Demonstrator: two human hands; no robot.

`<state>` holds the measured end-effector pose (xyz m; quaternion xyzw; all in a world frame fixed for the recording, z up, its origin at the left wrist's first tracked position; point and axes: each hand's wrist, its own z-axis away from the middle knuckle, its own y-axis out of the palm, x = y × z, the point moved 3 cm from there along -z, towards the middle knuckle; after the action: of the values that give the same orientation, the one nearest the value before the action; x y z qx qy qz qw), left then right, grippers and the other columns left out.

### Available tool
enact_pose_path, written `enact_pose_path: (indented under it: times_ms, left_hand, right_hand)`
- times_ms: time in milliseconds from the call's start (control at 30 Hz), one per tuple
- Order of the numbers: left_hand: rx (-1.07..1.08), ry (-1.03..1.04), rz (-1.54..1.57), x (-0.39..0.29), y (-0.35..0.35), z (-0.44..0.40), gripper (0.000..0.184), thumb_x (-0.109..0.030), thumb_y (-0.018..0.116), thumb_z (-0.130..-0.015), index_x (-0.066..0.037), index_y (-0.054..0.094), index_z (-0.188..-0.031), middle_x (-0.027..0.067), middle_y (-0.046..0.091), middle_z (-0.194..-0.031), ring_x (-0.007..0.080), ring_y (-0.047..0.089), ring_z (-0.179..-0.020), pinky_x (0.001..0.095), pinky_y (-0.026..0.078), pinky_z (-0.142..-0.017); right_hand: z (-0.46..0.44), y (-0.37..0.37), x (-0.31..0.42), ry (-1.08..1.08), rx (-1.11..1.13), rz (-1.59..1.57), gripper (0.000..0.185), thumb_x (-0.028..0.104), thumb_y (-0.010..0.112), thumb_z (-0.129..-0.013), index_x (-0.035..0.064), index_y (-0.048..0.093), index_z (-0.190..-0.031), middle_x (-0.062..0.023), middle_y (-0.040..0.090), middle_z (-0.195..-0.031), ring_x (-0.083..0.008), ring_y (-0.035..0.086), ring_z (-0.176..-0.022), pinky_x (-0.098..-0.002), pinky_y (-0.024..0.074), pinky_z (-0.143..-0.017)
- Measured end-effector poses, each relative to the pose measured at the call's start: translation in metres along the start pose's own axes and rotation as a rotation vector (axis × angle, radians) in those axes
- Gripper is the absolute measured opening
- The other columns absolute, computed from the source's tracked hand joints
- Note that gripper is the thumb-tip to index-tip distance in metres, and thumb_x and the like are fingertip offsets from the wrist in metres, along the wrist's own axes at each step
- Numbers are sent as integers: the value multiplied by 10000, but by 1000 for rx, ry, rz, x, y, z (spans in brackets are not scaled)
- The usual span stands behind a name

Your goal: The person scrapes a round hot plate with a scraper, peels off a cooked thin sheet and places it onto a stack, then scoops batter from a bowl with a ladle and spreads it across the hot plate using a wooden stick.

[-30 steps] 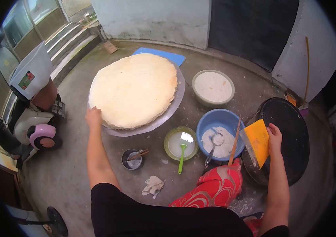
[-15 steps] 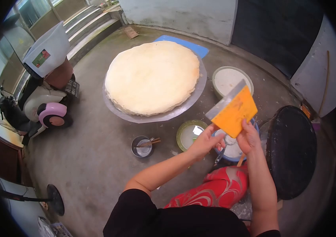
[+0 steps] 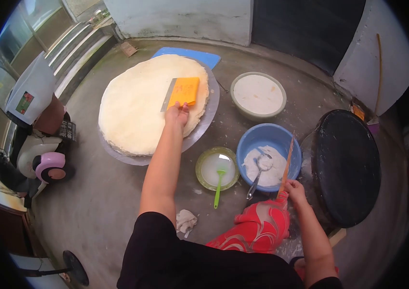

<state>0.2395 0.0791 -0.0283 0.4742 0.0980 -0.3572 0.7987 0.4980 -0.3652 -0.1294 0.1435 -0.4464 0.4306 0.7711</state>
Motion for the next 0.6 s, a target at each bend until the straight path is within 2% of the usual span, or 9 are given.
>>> enact_pose_path:
  times_ms: [100, 167, 267, 333, 400, 433, 500, 567, 600]
  left_hand:
    - [156, 90, 16, 3, -8, 35, 271, -137, 446, -895, 11, 395, -1115, 150, 533, -984, 197, 557, -754, 266, 472, -635]
    - [119, 263, -230, 20, -15, 87, 349, -166, 487, -882, 30, 390, -1155, 138, 529, -1057, 185, 564, -798, 254, 456, -648]
    - [185, 398, -594, 57, -40, 156, 387, -168, 530, -861, 35, 418, -1171, 109, 520, -1110, 139, 563, -808, 229, 435, -623]
    - [223, 307, -697, 90, -75, 172, 349, -119, 531, -846, 38, 448, -1148, 105, 516, -1110, 117, 561, -793, 218, 440, -602]
    - [216, 209, -792, 117, -110, 184, 319, -67, 525, -827, 36, 472, -1124, 93, 544, -1033, 113, 566, -759, 207, 443, -577]
    - [214, 178, -878, 127, -128, 186, 308, -47, 517, -818, 36, 480, -1113, 88, 555, -977, 111, 568, -743, 206, 446, -574]
    - [184, 109, -961, 139, -153, 191, 295, -17, 505, -805, 36, 492, -1095, 79, 570, -883, 108, 569, -717, 204, 451, -568]
    - [179, 50, -966, 144, -171, 195, 291, -6, 502, -800, 36, 495, -1087, 75, 572, -844, 106, 568, -706, 205, 452, -565]
    - [166, 32, -993, 145, -181, 196, 296, -10, 497, -793, 41, 489, -1085, 78, 557, -914, 112, 569, -720, 211, 452, -562]
  right_hand:
    - [13, -9, -20, 63, -333, 378, 518, 191, 666, -709, -22, 477, -1142, -171, 543, -1083, -261, 525, -1011, -321, 407, -872]
    - [9, -3, -48, 215, -299, 286, 829, 233, 722, -659, -23, 266, -1301, -234, 378, -1277, -291, 401, -1176, -326, 345, -952]
    - [6, 18, -77, 469, -194, 23, 1082, 365, 760, -629, 87, 21, -1368, -218, 233, -1362, -354, 309, -1221, -481, 333, -942]
    - [-2, 28, -100, 413, -250, -144, 965, 367, 738, -659, 75, 134, -1352, -211, 347, -1292, -342, 402, -1151, -461, 394, -883]
    - [-4, 33, -103, 367, -72, -290, 646, 323, 656, -758, 52, 334, -1248, -173, 535, -1069, -298, 551, -936, -443, 463, -740]
    - [1, 30, -95, 366, -108, -307, 646, 323, 656, -758, 52, 334, -1248, -173, 535, -1069, -298, 551, -936, -443, 463, -740]
    - [14, 12, -56, 157, -114, -131, 335, 212, 547, -834, 27, 446, -1095, -103, 605, -770, -247, 596, -681, -398, 461, -608]
    - [38, -25, -3, -349, -313, 425, 220, 112, 489, -834, 35, 460, -1039, -96, 584, -647, -267, 583, -598, -401, 438, -572]
    - [59, -46, 29, -365, -388, 433, 321, 74, 483, -813, 76, 448, -1131, -116, 584, -648, -286, 585, -622, -391, 440, -600]
